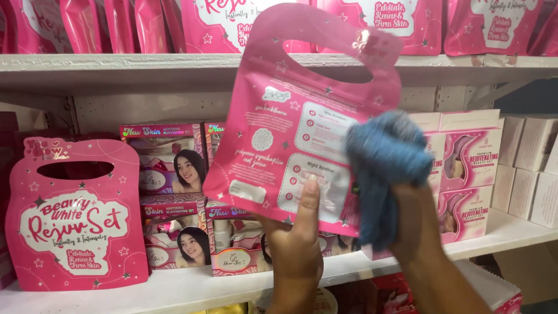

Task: The recorder uses a blue cloth to wipe down various skincare product pouches and boxes while organizing them on store shelves.

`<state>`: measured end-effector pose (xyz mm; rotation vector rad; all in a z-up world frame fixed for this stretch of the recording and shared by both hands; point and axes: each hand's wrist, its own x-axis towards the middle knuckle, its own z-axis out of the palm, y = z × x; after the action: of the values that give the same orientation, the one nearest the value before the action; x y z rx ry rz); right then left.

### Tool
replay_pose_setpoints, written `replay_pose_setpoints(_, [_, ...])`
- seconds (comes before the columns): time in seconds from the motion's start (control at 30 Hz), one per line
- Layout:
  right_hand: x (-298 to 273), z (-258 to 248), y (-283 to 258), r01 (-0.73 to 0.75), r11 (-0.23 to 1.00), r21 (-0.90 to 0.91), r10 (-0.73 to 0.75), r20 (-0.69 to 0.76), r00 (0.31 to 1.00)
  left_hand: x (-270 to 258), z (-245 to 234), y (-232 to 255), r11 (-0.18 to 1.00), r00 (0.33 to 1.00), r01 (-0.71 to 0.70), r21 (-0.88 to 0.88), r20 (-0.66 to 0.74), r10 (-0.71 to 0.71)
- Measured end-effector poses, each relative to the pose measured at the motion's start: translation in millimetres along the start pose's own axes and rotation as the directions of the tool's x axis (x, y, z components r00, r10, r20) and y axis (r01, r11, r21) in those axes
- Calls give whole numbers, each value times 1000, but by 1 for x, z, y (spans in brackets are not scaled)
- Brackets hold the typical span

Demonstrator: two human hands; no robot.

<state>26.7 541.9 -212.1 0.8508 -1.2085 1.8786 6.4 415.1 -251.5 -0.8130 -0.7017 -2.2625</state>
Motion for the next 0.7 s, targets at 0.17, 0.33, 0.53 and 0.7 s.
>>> replay_pose_setpoints(0.17, [38,-15,-2,8,995,103,5,-134,991,4,-3,-4,983,987,47,178,142,-73])
replay_pose_setpoints(0.33, [21,0,9,81,993,82,-64,-188,980,4,5,-13,988,985,97,117,128,-112])
replay_pose_setpoints(0.53, [-34,5,41,-21,998,64,27,-90,996,14,9,-16,959,983,-172,225,-21,182])
replay_pose_setpoints(0.7, [-29,-2,29,-113,993,-25,111,-79,991,15,5,-25,983,996,-59,174,-58,70])
